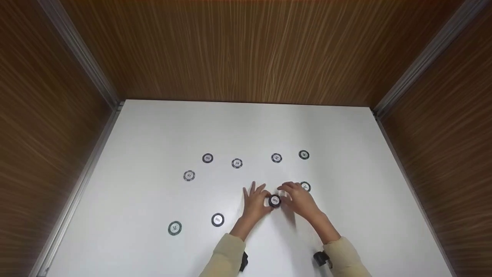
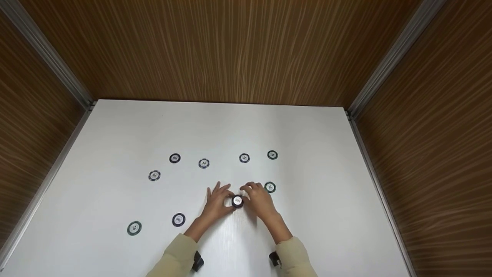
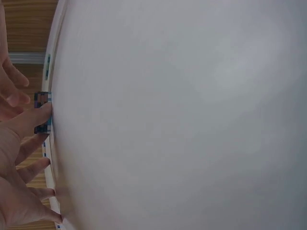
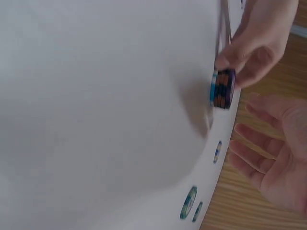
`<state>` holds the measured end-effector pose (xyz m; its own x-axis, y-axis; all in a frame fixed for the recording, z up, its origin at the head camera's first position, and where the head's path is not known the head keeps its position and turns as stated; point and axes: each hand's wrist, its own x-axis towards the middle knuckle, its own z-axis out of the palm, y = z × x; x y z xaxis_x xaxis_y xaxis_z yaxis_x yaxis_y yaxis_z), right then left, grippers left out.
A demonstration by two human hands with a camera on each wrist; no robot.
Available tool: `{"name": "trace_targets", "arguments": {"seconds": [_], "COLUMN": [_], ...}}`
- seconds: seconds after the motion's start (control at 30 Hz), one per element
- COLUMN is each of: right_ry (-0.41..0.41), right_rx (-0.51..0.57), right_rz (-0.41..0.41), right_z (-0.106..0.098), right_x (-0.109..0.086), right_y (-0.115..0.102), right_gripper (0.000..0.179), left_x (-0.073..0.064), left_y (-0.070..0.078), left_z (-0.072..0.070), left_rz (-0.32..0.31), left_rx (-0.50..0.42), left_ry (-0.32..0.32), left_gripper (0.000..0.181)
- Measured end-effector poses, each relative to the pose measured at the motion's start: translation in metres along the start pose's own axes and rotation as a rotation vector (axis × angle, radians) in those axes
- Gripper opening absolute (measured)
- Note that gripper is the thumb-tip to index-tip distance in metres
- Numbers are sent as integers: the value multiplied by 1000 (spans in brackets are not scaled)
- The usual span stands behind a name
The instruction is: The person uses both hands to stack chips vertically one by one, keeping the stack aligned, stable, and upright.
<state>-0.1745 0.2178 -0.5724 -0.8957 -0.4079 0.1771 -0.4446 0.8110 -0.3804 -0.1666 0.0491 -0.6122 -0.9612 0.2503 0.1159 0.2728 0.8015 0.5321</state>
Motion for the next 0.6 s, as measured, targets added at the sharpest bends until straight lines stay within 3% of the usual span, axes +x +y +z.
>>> {"name": "trace_targets", "arguments": {"seconds": [0.27, 0.47, 0.6], "right_ry": [19, 52, 5], "right_rx": [-25, -72, -109], "right_rz": [141, 195, 241], "right_z": [-13, -12, -8], "right_x": [2, 1, -3], "right_y": [28, 46, 54], "right_gripper": [26, 28, 32], "left_x": [1, 1, 0], "left_y": [0, -1, 0], "left_z": [1, 0, 0], "left_rz": [-28, -25, -22], "left_rx": [-41, -52, -58], "left_ry": [-24, -27, -29], "left_gripper": [35, 35, 35]}}
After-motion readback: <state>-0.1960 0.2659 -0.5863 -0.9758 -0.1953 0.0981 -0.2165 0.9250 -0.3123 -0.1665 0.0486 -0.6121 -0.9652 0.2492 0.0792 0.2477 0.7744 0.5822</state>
